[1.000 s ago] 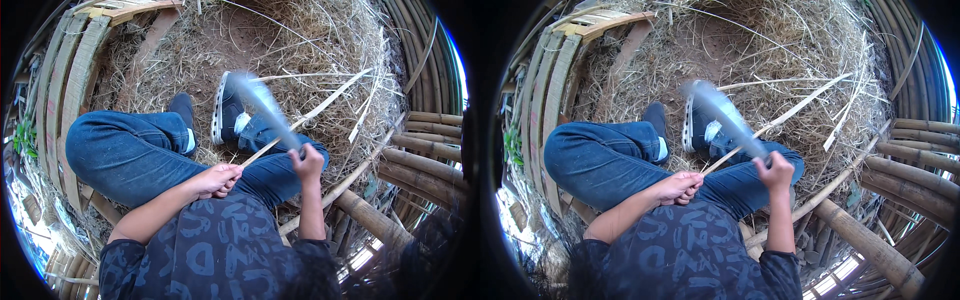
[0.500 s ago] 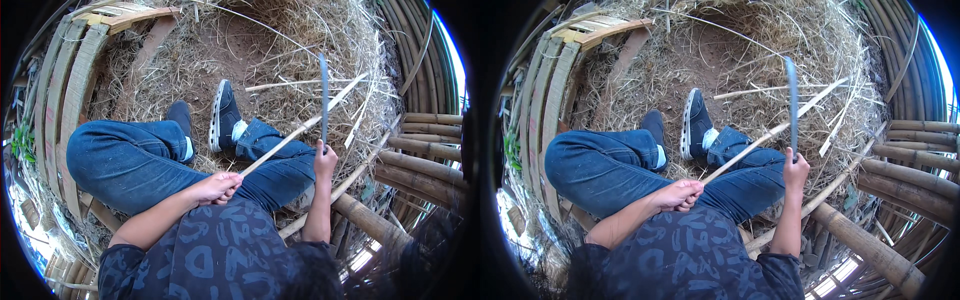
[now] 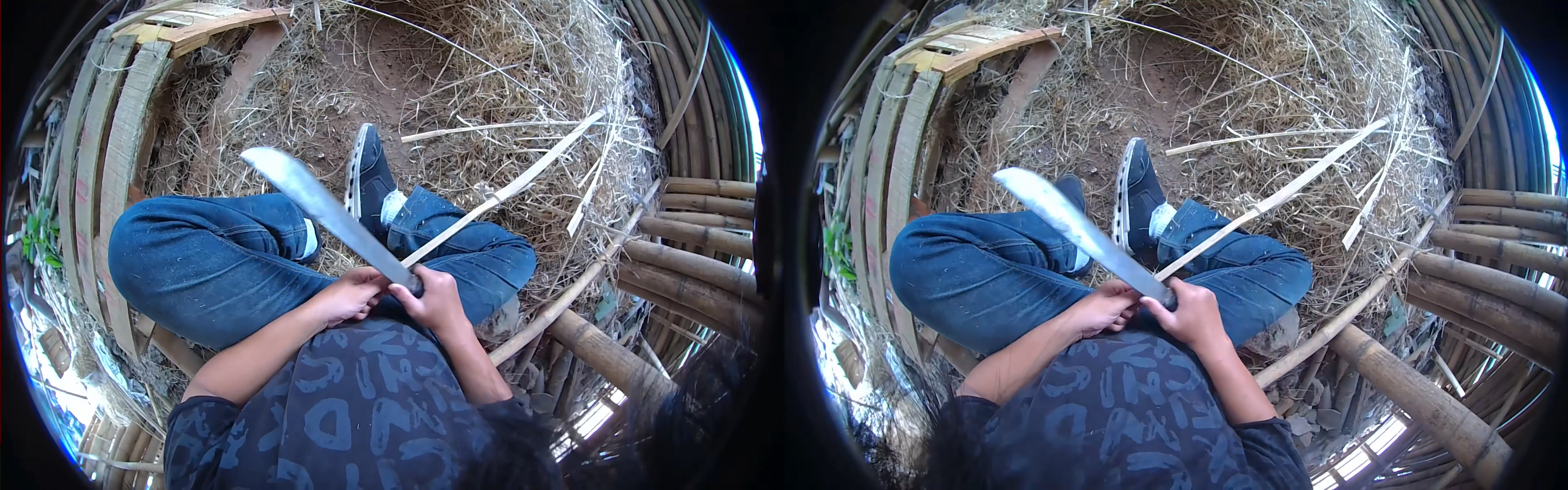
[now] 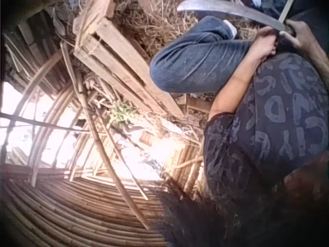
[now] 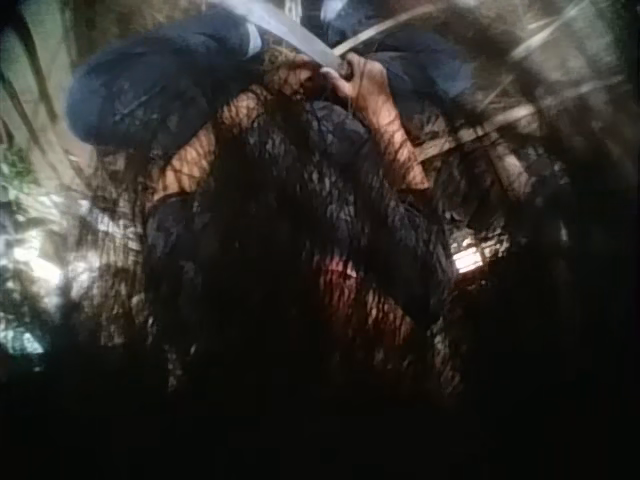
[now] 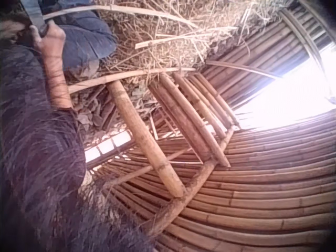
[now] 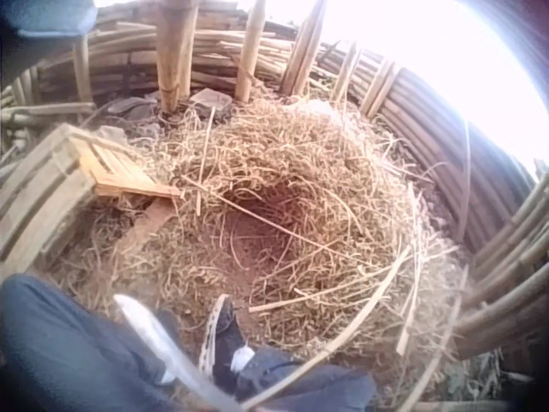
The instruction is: The person shaves a bamboo strip with a machete.
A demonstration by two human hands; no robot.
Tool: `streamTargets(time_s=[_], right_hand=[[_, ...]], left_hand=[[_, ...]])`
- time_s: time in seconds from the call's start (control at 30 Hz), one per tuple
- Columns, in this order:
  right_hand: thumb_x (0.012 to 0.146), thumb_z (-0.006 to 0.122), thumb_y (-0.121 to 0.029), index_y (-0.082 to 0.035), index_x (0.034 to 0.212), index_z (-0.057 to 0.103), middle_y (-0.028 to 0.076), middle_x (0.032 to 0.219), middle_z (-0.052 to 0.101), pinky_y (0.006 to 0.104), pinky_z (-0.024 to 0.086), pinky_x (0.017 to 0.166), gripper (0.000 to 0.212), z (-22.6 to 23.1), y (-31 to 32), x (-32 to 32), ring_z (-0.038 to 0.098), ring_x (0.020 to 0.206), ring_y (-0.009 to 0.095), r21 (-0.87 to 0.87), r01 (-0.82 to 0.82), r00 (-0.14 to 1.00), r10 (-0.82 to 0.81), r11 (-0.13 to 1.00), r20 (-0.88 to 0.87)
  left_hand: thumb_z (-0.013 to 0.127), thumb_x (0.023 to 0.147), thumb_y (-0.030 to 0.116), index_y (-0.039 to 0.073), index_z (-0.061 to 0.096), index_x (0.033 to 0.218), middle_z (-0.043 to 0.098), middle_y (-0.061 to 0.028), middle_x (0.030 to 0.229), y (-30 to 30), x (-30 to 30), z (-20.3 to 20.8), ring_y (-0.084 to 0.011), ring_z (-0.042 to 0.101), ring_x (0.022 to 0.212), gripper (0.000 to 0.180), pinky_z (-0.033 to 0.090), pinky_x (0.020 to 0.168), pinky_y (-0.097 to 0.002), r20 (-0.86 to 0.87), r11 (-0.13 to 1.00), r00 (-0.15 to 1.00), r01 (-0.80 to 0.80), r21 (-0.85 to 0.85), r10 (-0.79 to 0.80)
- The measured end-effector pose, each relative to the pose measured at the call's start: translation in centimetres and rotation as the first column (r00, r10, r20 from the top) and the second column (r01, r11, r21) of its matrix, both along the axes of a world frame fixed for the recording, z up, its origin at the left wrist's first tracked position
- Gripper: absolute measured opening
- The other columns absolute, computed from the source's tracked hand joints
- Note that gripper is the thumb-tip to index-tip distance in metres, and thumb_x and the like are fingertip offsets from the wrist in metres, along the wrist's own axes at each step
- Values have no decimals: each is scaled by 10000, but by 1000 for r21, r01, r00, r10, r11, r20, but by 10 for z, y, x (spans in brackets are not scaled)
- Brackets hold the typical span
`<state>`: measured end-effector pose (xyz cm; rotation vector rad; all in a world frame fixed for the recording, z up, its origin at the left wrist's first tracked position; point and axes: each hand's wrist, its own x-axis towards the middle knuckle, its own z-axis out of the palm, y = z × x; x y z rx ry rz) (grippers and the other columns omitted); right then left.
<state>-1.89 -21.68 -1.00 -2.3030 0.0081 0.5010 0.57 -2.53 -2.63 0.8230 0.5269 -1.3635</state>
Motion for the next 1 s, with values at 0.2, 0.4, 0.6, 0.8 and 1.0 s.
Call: streamTargets(time_s=[0.2, 0.4, 0.6, 0.8, 1.0], right_hand=[[794, 720, -481, -6, 851, 669, 191, 674, 649, 441, 523, 584, 481, -4, 2, -2, 655, 636, 375, -108, -36, 997, 43, 994, 62], [791, 715, -485, -24, 900, 662, 190, 654, 630, 433, 509, 575, 477, -14, 4, -7, 647, 638, 369, -175, -26, 990, 49, 984, 130], [813, 666, -541, -36, 883, 665, 187, 647, 633, 455, 503, 579, 510, 0, 18, -9, 640, 629, 373, -365, -9, 1000, 18, 931, 23], [794, 681, -532, -20, 906, 688, 213, 675, 642, 463, 513, 610, 524, -10, 5, -16, 647, 656, 388, -266, -36, 998, 47, 963, 38], [778, 689, -529, -14, 899, 684, 223, 671, 633, 463, 512, 603, 529, -9, 8, -11, 644, 655, 395, -199, 9, 996, 8, 980, 88]], left_hand=[[467, 957, 105, -25, 602, 1152, 669, -148, 1048, -3, -15, -31, -233, 618, 951, 271, 468, 868, -335, 673, 980, 724, 18, 197, -149], [480, 949, 119, -44, 610, 1135, 667, -191, 1092, -2, -8, -24, -254, 620, 1030, 280, 452, 929, -357, 695, 955, 674, 58, 290, -251], [481, 925, 102, -33, 614, 1130, 663, -192, 1085, -1, -4, -10, -278, 622, 1025, 279, 454, 933, -357, 649, 952, 716, 70, 299, -256], [445, 918, 116, -27, 598, 1156, 640, -198, 1114, 0, -13, -23, -294, 599, 1049, 317, 435, 951, -370, 746, 962, 613, 101, 254, -261], [433, 930, 141, -19, 619, 1112, 651, -127, 917, 0, -9, -15, -207, 590, 812, 304, 470, 763, -345, 695, 963, 674, 94, 253, -249]])
